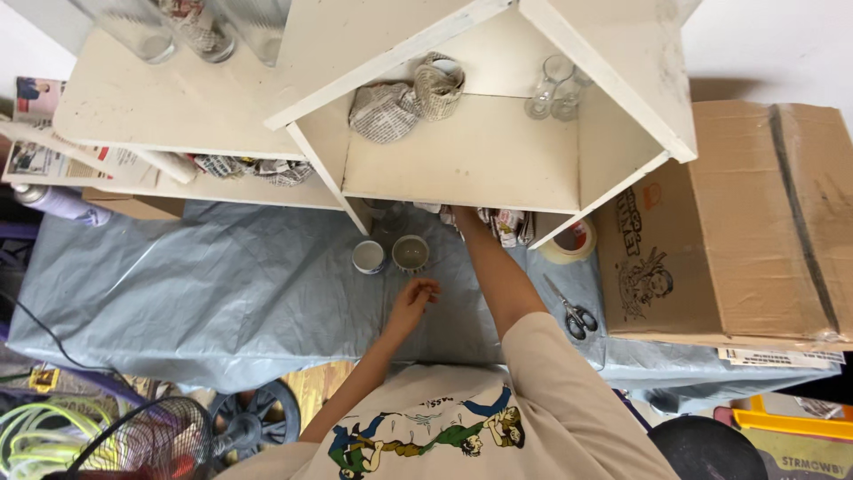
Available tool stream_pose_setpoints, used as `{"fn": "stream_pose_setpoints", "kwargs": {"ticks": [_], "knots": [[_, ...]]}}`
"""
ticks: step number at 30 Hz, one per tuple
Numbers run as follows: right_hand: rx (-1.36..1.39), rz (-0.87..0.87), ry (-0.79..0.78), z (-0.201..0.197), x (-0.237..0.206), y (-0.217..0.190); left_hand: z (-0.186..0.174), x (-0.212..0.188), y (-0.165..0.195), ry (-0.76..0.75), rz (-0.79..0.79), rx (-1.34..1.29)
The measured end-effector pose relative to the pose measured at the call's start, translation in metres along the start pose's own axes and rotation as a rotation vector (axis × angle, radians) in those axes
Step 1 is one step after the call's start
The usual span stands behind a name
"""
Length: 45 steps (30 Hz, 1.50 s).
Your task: The person packs cups and glasses for storage. They handle a tape roll near a cardboard box, then wrap each cup and glass in sheets of newspaper, crumpling paper around the items, and place the wrapped pieces one at a time into the compartments of a white shelf unit.
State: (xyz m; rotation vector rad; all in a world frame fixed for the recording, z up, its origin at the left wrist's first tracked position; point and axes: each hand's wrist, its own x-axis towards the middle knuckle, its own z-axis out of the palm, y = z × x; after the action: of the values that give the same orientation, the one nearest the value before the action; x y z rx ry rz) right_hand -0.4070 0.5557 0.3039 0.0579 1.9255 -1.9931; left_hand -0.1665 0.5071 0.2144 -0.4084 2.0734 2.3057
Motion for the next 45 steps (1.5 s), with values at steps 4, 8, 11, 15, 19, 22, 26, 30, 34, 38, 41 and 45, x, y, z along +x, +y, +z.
{"fn": "stream_pose_setpoints", "kwargs": {"ticks": [4,8,11,15,19,22,26,30,34,38,41,45], "knots": [[-0.173,-0.102,0.037,0.001,0.004,-0.004,-0.008,-0.014,-0.001,0.026,-0.04,0.022],[-0.389,-0.17,0.094,0.003,-0.004,0.003,-0.007,-0.011,0.004,0.005,-0.072,0.007],[-0.581,-0.222,0.173,0.007,-0.003,0.012,-0.005,-0.004,0.007,-0.042,-0.076,-0.011],[-0.536,-0.238,0.216,0.001,-0.01,0.027,-0.008,0.003,0.004,-0.06,-0.133,-0.049],[0.026,-0.605,0.029,-0.037,-0.052,0.068,-0.009,0.01,-0.004,-0.026,-0.176,-0.207],[0.217,0.044,-0.028,-0.071,-0.103,0.096,-0.002,0.021,-0.005,0.057,-0.185,-0.236],[0.13,-0.169,-0.099,-0.102,-0.156,0.122,0.014,0.028,-0.003,-0.031,-0.114,-0.118],[-0.066,-0.294,-0.142,-0.123,-0.177,0.138,0.028,0.026,0.005,-0.02,0.087,0.121],[0.07,-0.279,0.023,-0.138,-0.185,0.153,0.033,0.031,0.009,-0.135,0.117,0.228],[0.265,-0.16,0.234,-0.159,-0.192,0.153,0.031,0.037,0.008,-0.171,0.091,0.073],[0.523,-0.02,0.205,-0.173,-0.199,0.144,0.028,0.036,0.004,-0.115,-0.01,-0.146],[0.323,0.037,0.232,-0.168,-0.217,0.119,0.031,0.03,0.0,-0.081,-0.157,-0.237]]}}
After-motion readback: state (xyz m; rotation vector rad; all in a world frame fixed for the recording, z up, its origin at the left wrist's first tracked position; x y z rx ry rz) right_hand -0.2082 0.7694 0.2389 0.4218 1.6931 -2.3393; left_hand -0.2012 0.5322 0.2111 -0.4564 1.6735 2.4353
